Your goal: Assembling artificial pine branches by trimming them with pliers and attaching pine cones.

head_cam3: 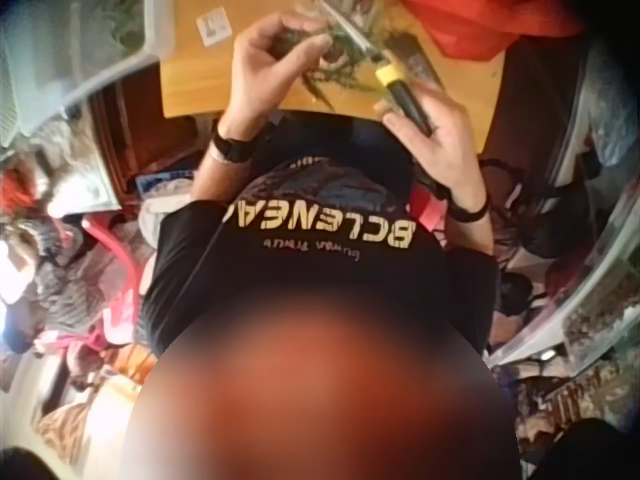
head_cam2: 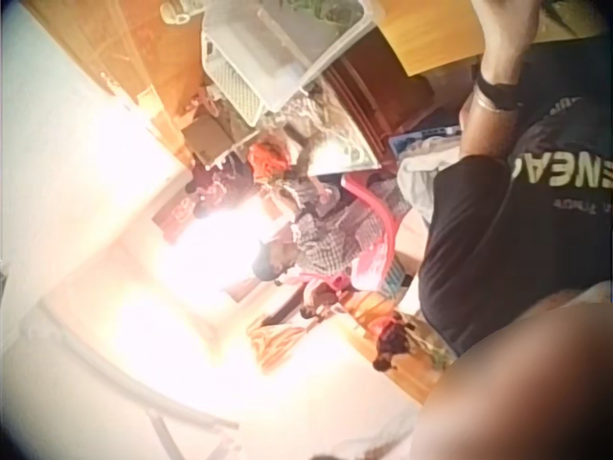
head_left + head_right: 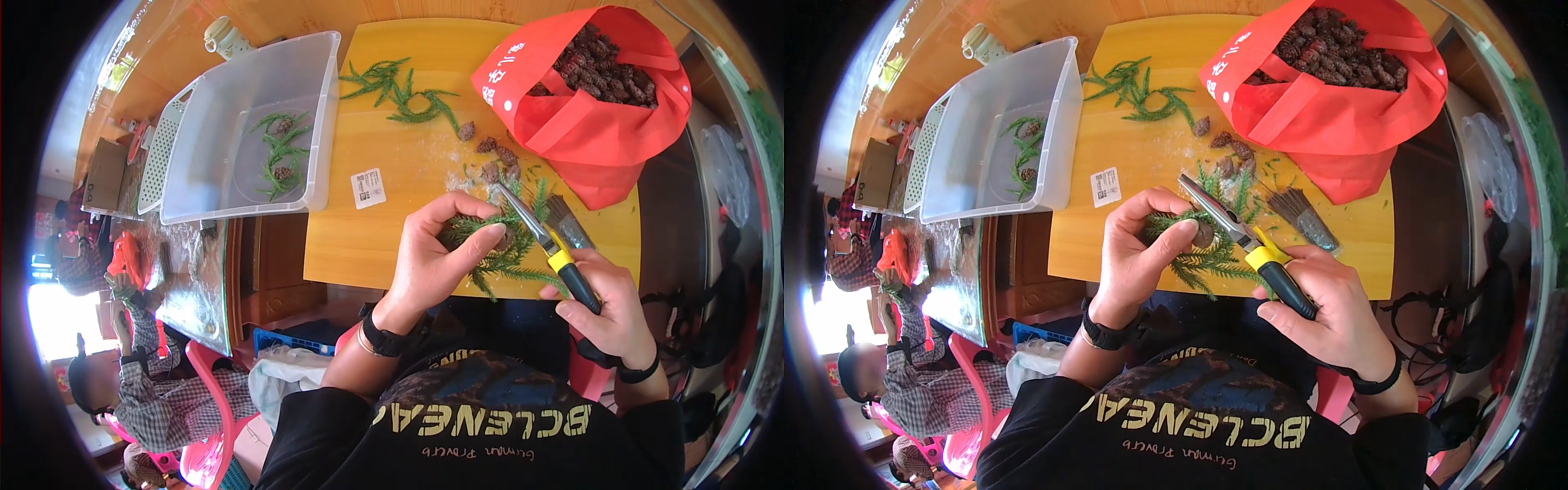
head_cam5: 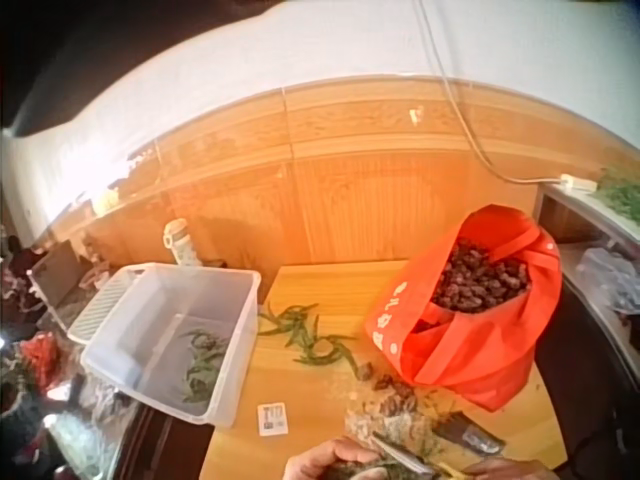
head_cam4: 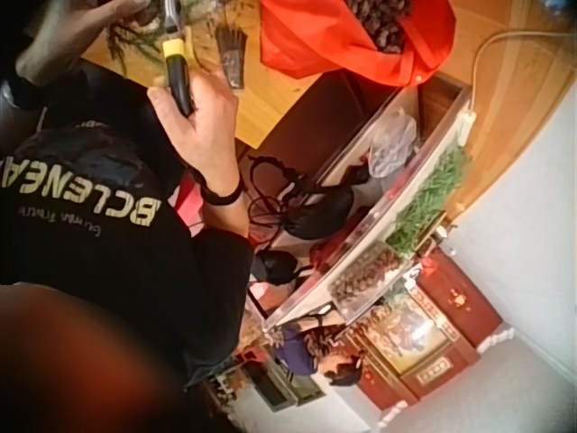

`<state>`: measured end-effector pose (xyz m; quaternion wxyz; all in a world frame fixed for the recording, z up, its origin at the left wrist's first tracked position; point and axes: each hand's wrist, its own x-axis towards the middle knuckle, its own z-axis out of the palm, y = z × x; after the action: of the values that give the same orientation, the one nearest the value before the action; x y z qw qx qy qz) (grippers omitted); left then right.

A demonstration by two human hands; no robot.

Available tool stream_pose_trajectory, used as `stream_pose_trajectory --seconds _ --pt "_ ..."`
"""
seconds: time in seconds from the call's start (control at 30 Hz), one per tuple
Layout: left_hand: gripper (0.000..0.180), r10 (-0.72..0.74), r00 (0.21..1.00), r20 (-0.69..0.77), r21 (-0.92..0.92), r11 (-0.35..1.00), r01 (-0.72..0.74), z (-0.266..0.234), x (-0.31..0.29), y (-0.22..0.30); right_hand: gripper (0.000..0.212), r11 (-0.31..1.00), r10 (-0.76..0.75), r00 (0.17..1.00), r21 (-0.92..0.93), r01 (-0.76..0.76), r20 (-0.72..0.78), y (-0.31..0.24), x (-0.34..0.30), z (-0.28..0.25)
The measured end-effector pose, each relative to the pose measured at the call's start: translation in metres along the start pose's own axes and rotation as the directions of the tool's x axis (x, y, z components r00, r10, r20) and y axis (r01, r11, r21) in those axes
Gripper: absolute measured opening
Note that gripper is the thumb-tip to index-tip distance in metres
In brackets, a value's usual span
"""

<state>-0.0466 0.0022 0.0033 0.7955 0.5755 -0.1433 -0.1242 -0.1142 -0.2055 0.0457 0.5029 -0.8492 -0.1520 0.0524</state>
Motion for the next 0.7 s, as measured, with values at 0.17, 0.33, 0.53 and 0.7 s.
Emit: stream_pose_trajectory --seconds 0.17,0.33,0.53,0.7 --pt "0.012 0.02 0.999 -0.045 0.001 1.0 -0.02 0.002 -0.002 -0.004 0.021 0.985 -0.09 0.995 -0.15 0.083 -0.042 0.006 0.001 0.007" --pt "0.012 0.102 0.992 -0.078 0.03 0.995 -0.1 0.004 -0.002 -0.009 0.023 0.915 -0.18 0.978 -0.383 0.129 -0.103 0.004 0.004 0.016" --pt "0.014 0.125 0.986 -0.11 0.073 0.99 -0.117 0.003 -0.002 -0.014 0.026 0.875 -0.249 0.956 -0.459 0.154 -0.156 0.002 0.006 0.025" --pt "0.012 0.226 0.971 -0.08 0.158 0.964 -0.211 0.003 -0.003 -0.015 0.029 0.857 -0.243 0.958 -0.498 0.137 -0.155 0.004 0.006 0.031"
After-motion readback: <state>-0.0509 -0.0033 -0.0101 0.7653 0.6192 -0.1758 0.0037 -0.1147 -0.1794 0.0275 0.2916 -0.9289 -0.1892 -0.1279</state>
